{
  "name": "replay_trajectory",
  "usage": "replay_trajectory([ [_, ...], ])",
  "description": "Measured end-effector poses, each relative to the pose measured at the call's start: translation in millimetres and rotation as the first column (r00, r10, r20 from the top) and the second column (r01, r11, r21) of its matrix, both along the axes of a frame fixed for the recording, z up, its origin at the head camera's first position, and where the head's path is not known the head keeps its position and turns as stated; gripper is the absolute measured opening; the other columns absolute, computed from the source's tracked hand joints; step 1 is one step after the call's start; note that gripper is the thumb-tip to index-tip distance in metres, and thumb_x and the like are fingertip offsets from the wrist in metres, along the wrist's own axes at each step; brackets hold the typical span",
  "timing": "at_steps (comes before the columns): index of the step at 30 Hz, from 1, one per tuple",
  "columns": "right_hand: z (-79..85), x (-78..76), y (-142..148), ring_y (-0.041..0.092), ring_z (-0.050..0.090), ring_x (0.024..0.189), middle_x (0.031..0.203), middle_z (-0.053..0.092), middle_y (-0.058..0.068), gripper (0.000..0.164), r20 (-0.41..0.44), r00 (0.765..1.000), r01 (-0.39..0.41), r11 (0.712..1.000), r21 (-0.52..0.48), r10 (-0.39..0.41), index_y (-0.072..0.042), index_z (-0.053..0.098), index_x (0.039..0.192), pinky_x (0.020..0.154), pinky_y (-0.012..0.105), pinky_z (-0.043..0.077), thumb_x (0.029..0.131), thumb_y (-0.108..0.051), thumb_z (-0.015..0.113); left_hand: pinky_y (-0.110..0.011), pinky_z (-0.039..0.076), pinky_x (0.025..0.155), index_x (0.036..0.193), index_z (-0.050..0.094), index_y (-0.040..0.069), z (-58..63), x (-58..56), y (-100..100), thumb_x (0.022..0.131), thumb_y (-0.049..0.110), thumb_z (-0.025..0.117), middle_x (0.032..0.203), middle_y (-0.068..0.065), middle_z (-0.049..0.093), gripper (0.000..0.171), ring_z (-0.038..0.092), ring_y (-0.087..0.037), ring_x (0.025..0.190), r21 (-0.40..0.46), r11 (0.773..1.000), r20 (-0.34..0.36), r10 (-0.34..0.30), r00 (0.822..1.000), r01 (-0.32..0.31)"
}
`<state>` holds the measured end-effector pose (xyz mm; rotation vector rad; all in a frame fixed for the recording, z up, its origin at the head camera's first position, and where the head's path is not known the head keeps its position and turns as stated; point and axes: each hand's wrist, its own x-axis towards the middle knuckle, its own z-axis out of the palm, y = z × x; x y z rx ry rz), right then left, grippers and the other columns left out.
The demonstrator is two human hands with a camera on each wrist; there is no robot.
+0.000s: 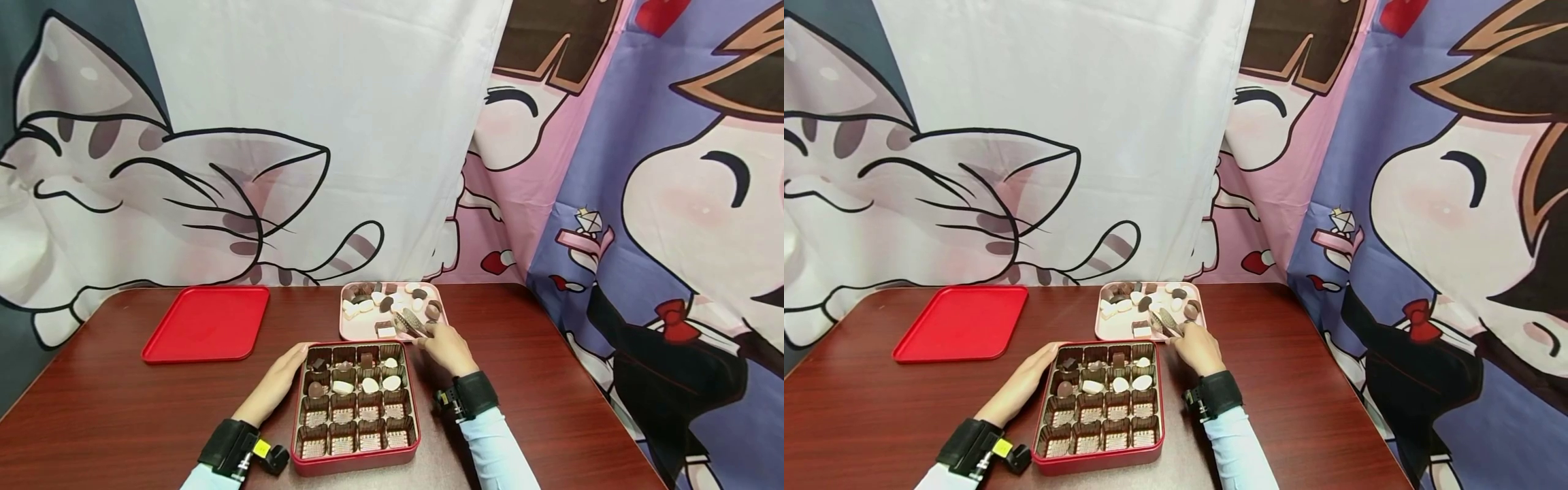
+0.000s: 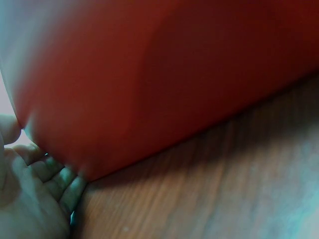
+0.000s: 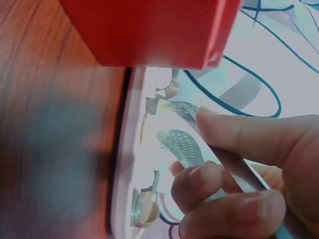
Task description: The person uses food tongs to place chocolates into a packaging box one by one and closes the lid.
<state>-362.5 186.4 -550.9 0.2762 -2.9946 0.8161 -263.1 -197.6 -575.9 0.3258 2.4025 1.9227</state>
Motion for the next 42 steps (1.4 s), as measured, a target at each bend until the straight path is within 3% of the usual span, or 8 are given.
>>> replay_trajectory([
  [6, 21.3, 15.3, -3.1, 0.032, 0.073, 0.110, 0.124, 0.078, 0.013, 0.044, -0.040, 0.999, -0.020, 0.999, -0.035, 0.019, -0.010, 0.080, 0.133, 0.089, 0.056, 0.057, 0.094, -0.031, 0.082, -0.016, 0.038, 0.111, 0.157, 0.057, 0.003, -0.8, -0.1, -0.7, 0.120, 0.049, 0.042, 0.155, -0.018, 0.059, 0.061, 0.047, -0.030, 0.149, 0.023, 1.000, 0.014, -0.003, 1.000, 0.003],
  [14, 8.8, 7.3, -4.3, 0.026, 0.072, 0.114, 0.135, 0.076, 0.008, 0.057, -0.088, 0.993, -0.082, 0.994, -0.076, 0.075, -0.015, 0.077, 0.142, 0.091, 0.055, 0.057, 0.096, -0.049, 0.080, -0.015, 0.034, 0.112, 0.158, 0.055, 0.000, 1.6, 0.2, 0.4, 0.119, 0.052, 0.042, 0.158, -0.021, 0.056, 0.066, 0.041, -0.038, 0.153, 0.025, 1.000, 0.028, 0.007, 1.000, -0.008],
  [16, 27.3, 22.8, -11.4, 0.026, 0.073, 0.113, 0.134, 0.076, 0.008, 0.057, -0.112, 0.987, -0.124, 0.990, -0.068, 0.116, -0.015, 0.076, 0.142, 0.090, 0.056, 0.057, 0.099, -0.051, 0.078, -0.015, 0.035, 0.112, 0.156, 0.057, 0.001, 0.8, -0.5, 0.0, 0.118, 0.053, 0.044, 0.156, -0.019, 0.058, 0.065, 0.043, -0.035, 0.151, 0.035, 0.999, 0.029, 0.010, 1.000, -0.011],
  [23, 141.9, 115.2, -52.9, 0.030, 0.072, 0.109, 0.120, 0.078, 0.010, 0.041, -0.030, 0.967, -0.255, 0.959, -0.128, 0.253, -0.006, 0.076, 0.137, 0.093, 0.056, 0.056, 0.103, -0.029, 0.078, -0.013, 0.036, 0.110, 0.156, 0.057, 0.001, -0.4, -1.6, -1.1, 0.119, 0.051, 0.043, 0.156, -0.019, 0.058, 0.064, 0.045, -0.032, 0.149, 0.027, 1.000, 0.013, -0.002, 1.000, 0.002],
  [26, 159.5, 131.7, -60.4, 0.029, 0.072, 0.111, 0.121, 0.078, 0.010, 0.039, 0.000, 0.953, -0.300, 0.947, -0.110, 0.302, -0.004, 0.075, 0.138, 0.097, 0.054, 0.057, 0.104, -0.025, 0.076, -0.021, 0.036, 0.117, 0.157, 0.055, -0.001, 1.1, -0.8, 0.0, 0.119, 0.050, 0.042, 0.158, -0.021, 0.056, 0.064, 0.042, -0.036, 0.152, 0.024, 1.000, 0.028, 0.005, 1.000, -0.006],
  [33, 169.1, 146.4, -67.0, 0.019, 0.067, 0.097, 0.123, 0.078, 0.010, 0.041, 0.070, 0.919, -0.380, 0.920, -0.096, 0.387, -0.005, 0.076, 0.139, 0.091, 0.045, 0.054, 0.103, -0.025, 0.079, -0.062, 0.018, 0.130, 0.165, 0.037, -0.010, 4.1, 2.0, 2.4, 0.118, 0.054, 0.043, 0.170, -0.031, 0.036, 0.080, 0.025, -0.046, 0.161, 0.021, 0.999, 0.074, 0.028, 0.997, -0.030],
  [37, 170.7, 153.2, -70.4, 0.017, 0.066, 0.095, 0.126, 0.078, 0.008, 0.048, 0.093, 0.899, -0.424, 0.903, -0.064, 0.429, -0.005, 0.073, 0.144, 0.089, 0.041, 0.053, 0.101, -0.025, 0.080, -0.057, 0.022, 0.130, 0.164, 0.041, -0.007, 2.2, 1.2, 2.3, 0.120, 0.049, 0.042, 0.169, -0.028, 0.040, 0.071, 0.029, -0.043, 0.160, 0.007, 0.999, 0.059, 0.032, 0.998, -0.032],
  [42, 171.1, 160.5, -77.8, 0.013, 0.067, 0.094, 0.129, 0.079, 0.010, 0.049, 0.165, 0.866, -0.469, 0.881, -0.056, 0.472, -0.005, 0.072, 0.145, 0.087, 0.035, 0.053, 0.101, -0.026, 0.080, -0.028, 0.037, 0.119, 0.157, 0.056, 0.004, -3.5, -1.5, -0.6, 0.120, 0.049, 0.042, 0.157, -0.017, 0.058, 0.061, 0.047, -0.026, 0.149, 0.013, 1.000, 0.004, 0.007, 1.000, -0.007],
])
